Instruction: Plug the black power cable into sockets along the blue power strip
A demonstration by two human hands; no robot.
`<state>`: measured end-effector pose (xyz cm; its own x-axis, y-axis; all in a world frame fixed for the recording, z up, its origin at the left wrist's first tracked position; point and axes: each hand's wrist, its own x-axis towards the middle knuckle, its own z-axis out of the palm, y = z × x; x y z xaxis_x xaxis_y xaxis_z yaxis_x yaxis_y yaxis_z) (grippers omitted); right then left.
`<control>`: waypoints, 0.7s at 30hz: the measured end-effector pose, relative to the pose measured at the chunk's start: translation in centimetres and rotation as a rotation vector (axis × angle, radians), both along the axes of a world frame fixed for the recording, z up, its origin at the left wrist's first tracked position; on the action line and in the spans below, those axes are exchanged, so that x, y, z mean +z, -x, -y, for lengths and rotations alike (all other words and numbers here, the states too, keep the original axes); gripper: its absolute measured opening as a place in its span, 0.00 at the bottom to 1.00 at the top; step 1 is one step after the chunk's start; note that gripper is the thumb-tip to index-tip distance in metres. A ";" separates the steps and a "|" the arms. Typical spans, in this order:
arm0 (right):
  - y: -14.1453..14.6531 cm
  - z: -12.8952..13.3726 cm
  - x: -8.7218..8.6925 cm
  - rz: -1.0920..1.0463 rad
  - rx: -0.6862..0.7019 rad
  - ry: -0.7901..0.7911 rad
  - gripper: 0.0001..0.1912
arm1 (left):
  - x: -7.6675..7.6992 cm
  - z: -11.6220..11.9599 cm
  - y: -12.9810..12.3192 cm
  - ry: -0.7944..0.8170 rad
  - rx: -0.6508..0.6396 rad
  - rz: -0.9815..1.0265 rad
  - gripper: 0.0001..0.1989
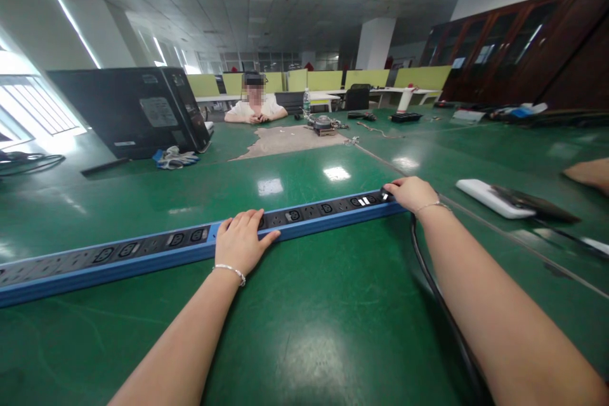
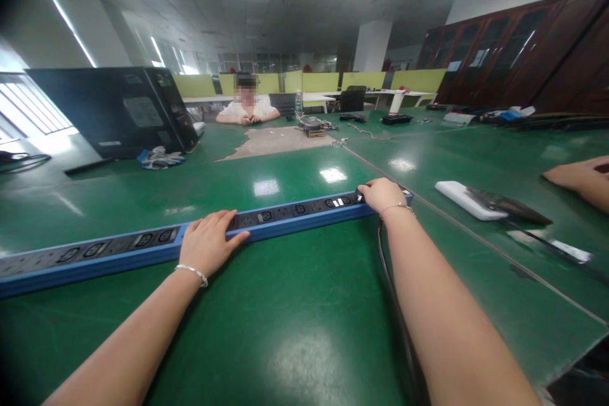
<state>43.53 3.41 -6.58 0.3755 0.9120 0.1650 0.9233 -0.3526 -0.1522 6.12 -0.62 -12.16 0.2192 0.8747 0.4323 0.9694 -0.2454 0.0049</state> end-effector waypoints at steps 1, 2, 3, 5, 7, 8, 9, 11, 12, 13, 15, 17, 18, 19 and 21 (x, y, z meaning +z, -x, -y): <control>0.2 0.1 -0.1 0.017 -0.001 -0.003 0.20 | 0.0 0.0 0.0 0.001 0.000 0.000 0.29; 0.5 0.3 -0.2 0.036 -0.003 -0.006 0.20 | 0.0 0.0 0.0 0.002 0.001 -0.002 0.29; 0.7 0.4 -0.3 0.051 -0.004 -0.010 0.20 | 0.1 0.0 0.0 0.002 0.001 -0.004 0.29; 1.1 0.7 -0.5 0.058 -0.006 -0.020 0.20 | 0.1 0.0 0.0 0.003 0.001 -0.006 0.30; 1.3 0.9 -0.8 0.039 -0.006 -0.032 0.21 | 0.0 0.0 0.0 0.006 0.001 -0.008 0.30; 1.4 1.1 -0.9 0.032 -0.004 -0.040 0.21 | 0.0 0.0 0.0 0.007 0.002 -0.008 0.30; 1.4 1.2 -1.0 0.032 -0.005 -0.048 0.21 | 0.0 0.0 0.0 0.007 0.004 -0.008 0.30; 1.6 1.5 -1.1 0.038 -0.012 -0.067 0.20 | 0.1 0.0 0.0 0.005 0.007 -0.008 0.30; 1.6 1.5 -1.2 0.040 -0.015 -0.073 0.20 | 0.1 0.1 -0.1 0.005 0.007 -0.007 0.30; 1.7 1.6 -1.2 0.041 -0.016 -0.074 0.20 | 0.1 0.1 -0.1 0.006 0.007 -0.007 0.30; 1.8 1.6 -1.3 0.032 -0.005 -0.069 0.20 | 0.1 0.1 -0.1 0.006 0.008 -0.006 0.29; 1.7 1.4 -1.5 0.009 0.008 -0.079 0.20 | 0.1 0.1 -0.1 0.005 0.012 -0.007 0.30; 1.6 1.4 -1.7 -0.007 0.013 -0.096 0.20 | 0.1 0.1 -0.1 0.005 0.014 -0.008 0.30; 1.5 1.3 -1.9 -0.025 0.011 -0.123 0.20 | 0.0 0.1 -0.1 0.005 0.015 -0.010 0.30; 1.2 1.1 -2.4 -0.060 0.000 -0.185 0.19 | 0.0 0.1 -0.1 0.008 0.014 -0.017 0.30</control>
